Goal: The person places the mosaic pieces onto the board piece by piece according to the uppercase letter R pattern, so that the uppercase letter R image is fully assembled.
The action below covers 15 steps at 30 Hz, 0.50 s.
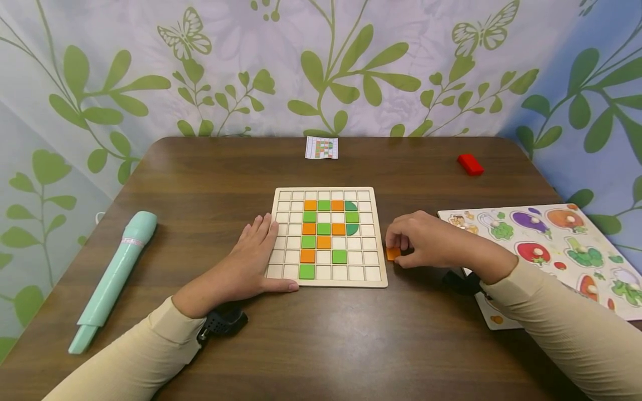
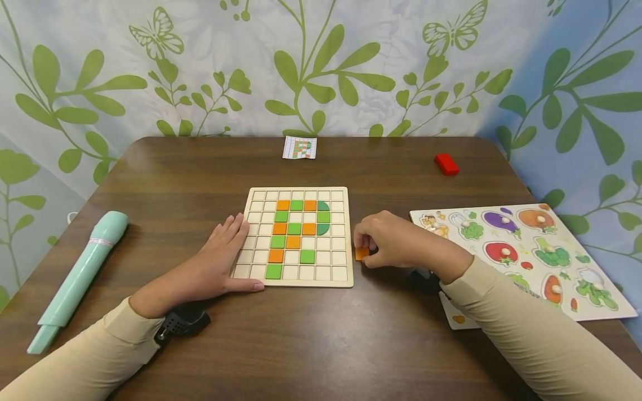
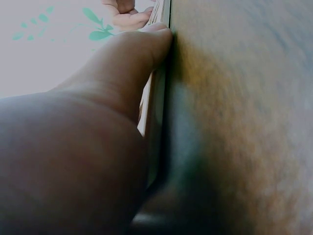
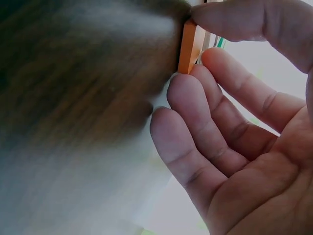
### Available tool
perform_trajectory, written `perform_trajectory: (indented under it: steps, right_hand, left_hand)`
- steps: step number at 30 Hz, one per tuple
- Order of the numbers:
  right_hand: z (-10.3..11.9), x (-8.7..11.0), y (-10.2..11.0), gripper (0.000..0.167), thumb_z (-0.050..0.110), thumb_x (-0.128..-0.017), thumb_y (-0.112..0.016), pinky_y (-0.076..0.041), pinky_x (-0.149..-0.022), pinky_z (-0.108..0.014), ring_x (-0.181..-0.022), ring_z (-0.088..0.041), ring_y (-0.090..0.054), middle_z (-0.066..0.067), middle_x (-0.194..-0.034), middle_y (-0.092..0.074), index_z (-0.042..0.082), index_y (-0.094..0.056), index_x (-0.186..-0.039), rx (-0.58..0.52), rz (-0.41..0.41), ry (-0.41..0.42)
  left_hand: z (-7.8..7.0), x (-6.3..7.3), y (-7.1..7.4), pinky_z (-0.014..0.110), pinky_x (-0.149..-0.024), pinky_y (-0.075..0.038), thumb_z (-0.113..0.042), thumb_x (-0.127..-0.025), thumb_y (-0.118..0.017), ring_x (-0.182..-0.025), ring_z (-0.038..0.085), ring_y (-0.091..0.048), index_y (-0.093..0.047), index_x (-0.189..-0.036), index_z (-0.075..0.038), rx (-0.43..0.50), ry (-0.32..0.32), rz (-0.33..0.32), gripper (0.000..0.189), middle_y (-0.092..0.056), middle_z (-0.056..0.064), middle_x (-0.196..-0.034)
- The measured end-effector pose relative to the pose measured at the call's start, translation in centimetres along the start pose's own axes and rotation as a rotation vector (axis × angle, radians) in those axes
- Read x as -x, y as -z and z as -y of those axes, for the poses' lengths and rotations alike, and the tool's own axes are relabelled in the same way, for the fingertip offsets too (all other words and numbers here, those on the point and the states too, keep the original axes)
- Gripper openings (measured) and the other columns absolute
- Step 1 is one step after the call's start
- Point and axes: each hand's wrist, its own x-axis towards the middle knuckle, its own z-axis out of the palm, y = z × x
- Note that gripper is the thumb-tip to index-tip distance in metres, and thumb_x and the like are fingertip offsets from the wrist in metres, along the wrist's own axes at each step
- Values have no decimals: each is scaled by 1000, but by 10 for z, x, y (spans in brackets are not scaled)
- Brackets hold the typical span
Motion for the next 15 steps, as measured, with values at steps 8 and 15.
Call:
perform_trajectory:
  steps: [8,15]
  right_hand:
    - [-2,1,0,19,6,-82,-85,-56,-70,-31,-80,-12,-60,7,-92,-65,15,-73,-94,3,-38,-8]
    - [1,-1,1,20,4,-81,-84,-57,-71,-30,-79,-13,-61,6,-91,-66,14,-73,-94,-2,-70,-6]
  left_hand:
    - [0,0,0,57,-124,-2,-76,-81,-75,-157,45,1,-14,-164,10,5,6,1,134,-1,29,-171]
    - [0,0,0,56,-124,-3,-76,-82,-75,-157,44,2,-13,-164,10,1,10,7,134,-1,29,-171]
